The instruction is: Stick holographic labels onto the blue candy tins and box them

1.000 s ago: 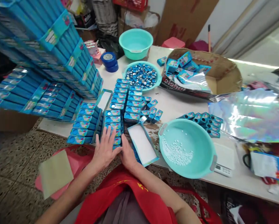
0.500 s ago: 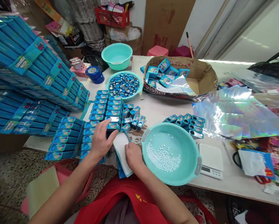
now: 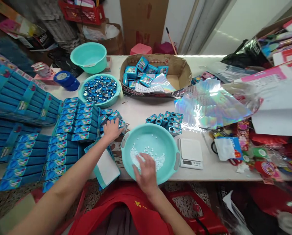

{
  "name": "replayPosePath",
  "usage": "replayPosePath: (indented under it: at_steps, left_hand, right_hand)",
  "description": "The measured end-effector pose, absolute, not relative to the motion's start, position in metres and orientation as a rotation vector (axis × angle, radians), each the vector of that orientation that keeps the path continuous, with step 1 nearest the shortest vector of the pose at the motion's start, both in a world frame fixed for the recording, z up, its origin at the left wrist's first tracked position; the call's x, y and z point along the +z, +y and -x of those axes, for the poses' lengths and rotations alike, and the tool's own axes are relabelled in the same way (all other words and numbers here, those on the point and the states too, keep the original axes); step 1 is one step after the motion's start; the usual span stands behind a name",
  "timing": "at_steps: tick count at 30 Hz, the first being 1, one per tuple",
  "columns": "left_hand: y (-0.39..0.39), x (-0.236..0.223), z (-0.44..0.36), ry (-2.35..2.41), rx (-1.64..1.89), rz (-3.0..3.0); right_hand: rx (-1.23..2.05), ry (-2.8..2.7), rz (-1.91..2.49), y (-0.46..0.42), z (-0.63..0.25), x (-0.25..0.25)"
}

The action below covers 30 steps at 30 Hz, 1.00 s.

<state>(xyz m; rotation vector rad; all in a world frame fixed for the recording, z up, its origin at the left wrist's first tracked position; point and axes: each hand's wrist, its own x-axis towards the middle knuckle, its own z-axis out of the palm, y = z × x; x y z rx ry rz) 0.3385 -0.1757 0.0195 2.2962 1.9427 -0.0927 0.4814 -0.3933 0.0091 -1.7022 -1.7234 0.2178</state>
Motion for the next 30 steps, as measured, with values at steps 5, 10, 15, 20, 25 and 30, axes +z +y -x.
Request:
replayPosePath:
  at_steps: [5, 10, 15, 20, 25, 30]
  left_hand:
    - [-0.213, 0.024, -0.352, 1.623, -0.071, -2.407]
    - [-0.239, 0.015, -0.373, 1.649, -0.382, -2.265]
    - [-0.240, 0.016, -0.374, 1.629, -0.344, -2.263]
    - [-0.240, 0.024, -0.365, 1.586, -0.256, -2.163]
    - [-0.246, 0.047, -0.337, 1.383, 0.396, -2.082]
    - [-0.265, 0.054, -0.285, 1.426, 0.798, -1.856]
  right_hand:
    - [0.504, -0.676, 2.124, -0.436, -0.562, -0.004]
    - [1.411, 0.105, 1.680, -0.443, -0.559, -0.025]
    - [1.408, 0.278, 1.562, -0.442, -0.544, -0.046]
    - [1.397, 0.284, 1.553, -0.447, -0.546, -0.039]
    - [1.339, 0.331, 1.502, -0.454, -0.563, 0.006]
    - [1.237, 0.233, 1.499, -0.414, -0.598, 0.069]
